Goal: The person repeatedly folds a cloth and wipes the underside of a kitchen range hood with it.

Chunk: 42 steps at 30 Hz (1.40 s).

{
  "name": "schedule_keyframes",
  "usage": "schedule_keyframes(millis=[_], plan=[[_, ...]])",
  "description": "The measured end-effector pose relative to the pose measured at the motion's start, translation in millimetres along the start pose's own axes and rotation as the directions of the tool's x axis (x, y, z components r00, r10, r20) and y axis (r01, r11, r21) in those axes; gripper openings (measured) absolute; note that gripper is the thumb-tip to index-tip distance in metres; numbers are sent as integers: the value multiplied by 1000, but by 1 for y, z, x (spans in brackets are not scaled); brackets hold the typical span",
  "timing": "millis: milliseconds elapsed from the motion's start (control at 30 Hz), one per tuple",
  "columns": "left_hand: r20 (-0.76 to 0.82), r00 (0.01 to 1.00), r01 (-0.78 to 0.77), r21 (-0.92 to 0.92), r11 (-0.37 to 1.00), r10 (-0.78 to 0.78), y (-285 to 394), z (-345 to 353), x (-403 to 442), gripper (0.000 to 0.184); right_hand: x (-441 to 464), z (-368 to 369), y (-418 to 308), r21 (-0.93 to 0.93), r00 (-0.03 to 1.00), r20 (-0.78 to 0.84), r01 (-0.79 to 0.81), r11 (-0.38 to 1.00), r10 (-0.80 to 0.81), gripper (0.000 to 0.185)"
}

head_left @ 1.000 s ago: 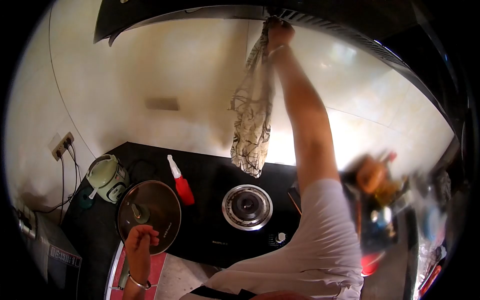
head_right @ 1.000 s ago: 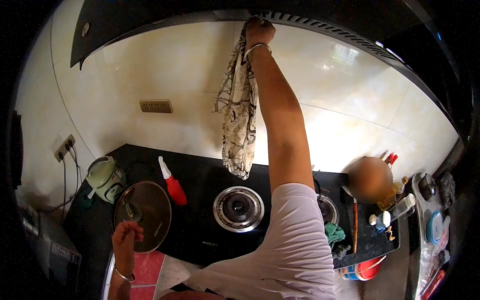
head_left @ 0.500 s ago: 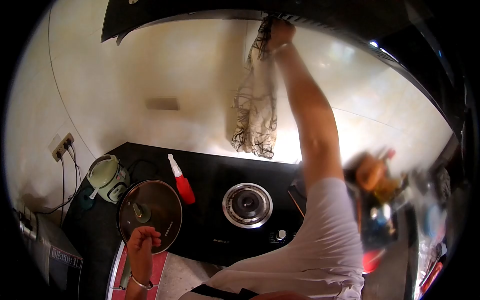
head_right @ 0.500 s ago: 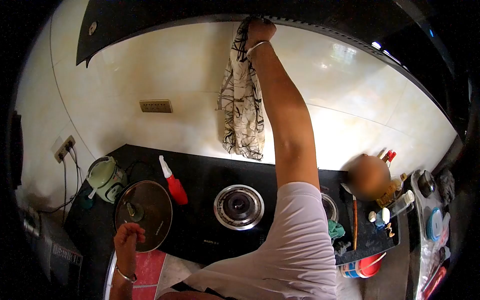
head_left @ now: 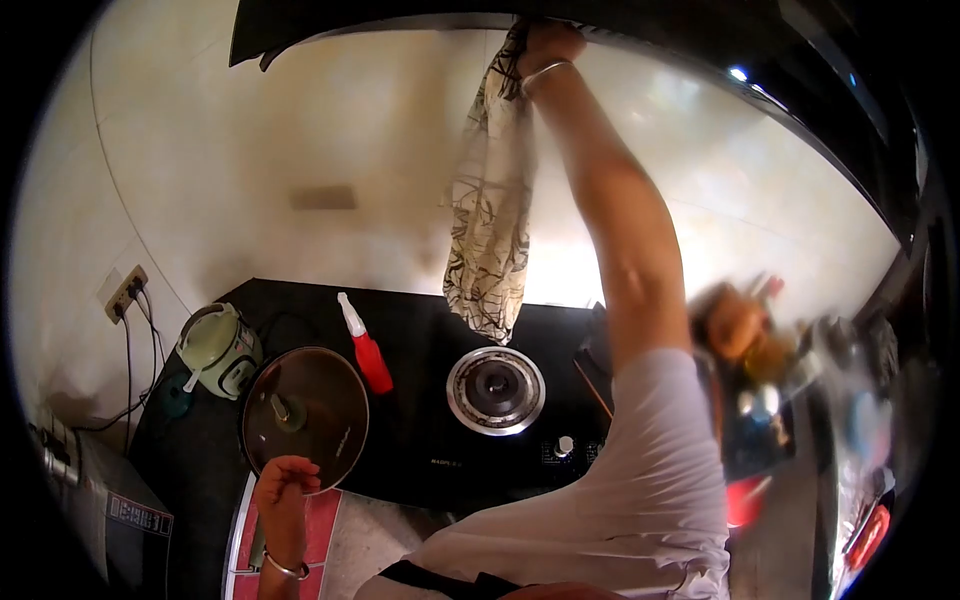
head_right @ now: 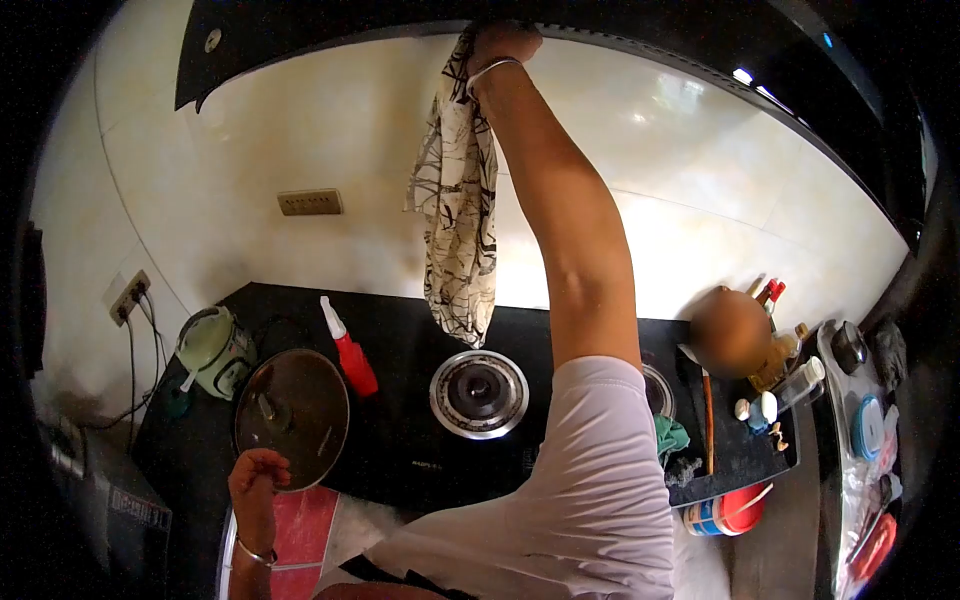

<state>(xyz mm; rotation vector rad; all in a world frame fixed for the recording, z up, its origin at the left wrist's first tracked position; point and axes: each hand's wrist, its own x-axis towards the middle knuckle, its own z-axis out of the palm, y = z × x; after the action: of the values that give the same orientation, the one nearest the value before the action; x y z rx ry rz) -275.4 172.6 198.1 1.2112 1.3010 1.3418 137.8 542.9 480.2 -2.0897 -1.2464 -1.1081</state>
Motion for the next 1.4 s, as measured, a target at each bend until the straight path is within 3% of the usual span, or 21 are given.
schedule_keyframes(millis=[100, 200, 300, 400, 533, 633, 833, 1000, 1067, 1133, 1200, 1300, 1367, 1400], plan=[[8, 1000, -6, 11, 1000, 6, -4, -8, -4, 27, 0, 3, 3, -15, 1000, -26, -3, 1000, 2, 31], [29, 999, -40, 16, 999, 40, -9, -16, -11, 27, -14, -17, 3, 84, 997, -63, -45, 995, 51, 30], [42, 998, -56, 20, 998, 55, -5, -18, -15, 28, -21, -36, 2, 272, 983, -115, -105, 956, 141, 29], [63, 995, -72, 3, 997, 71, -5, -21, -22, 28, -32, -53, 0, 530, 953, -145, -152, 834, 266, 28], [97, 988, -115, -17, 993, 116, -6, -24, -32, 28, -47, -73, -1, 886, 902, -117, -94, 454, 417, 26], [70, 993, -91, -12, 996, 91, -1, -21, -38, 28, -59, -87, -3, 996, 885, -58, 19, 89, 462, 25], [115, 989, -86, -59, 995, 92, -5, -22, -43, 30, -85, -108, 1, 900, 940, 12, 138, -414, 340, 23], [146, 986, -71, -57, 996, 79, -7, -14, -37, 30, -131, -103, 11, 702, 994, 75, 7, -712, 83, 22], [161, 983, -78, -61, 995, 87, -8, -9, -35, 29, -164, -103, 17, 641, 973, 227, -115, -758, 44, 16], [200, 976, -80, -64, 995, 92, -6, -2, -29, 28, -196, -105, 26, 686, 950, 312, -236, -688, -14, 14], [241, 963, -113, -33, 993, 118, -5, 7, -21, 26, -214, -88, 34, 662, 956, 284, -254, -705, -77, 14], [318, 934, -158, -35, 987, 161, 1, 25, 0, 24, -233, -77, 40, 751, 952, 295, -282, -597, -78, 16], [363, 912, -182, -58, 982, 190, 3, 41, 14, 23, -242, -62, 44, 878, 995, 94, -100, -468, -36, 18], [388, 898, -209, -37, 977, 207, 6, 50, 23, 22, -247, -70, 46, 849, 978, 196, -202, -489, -65, 18]])
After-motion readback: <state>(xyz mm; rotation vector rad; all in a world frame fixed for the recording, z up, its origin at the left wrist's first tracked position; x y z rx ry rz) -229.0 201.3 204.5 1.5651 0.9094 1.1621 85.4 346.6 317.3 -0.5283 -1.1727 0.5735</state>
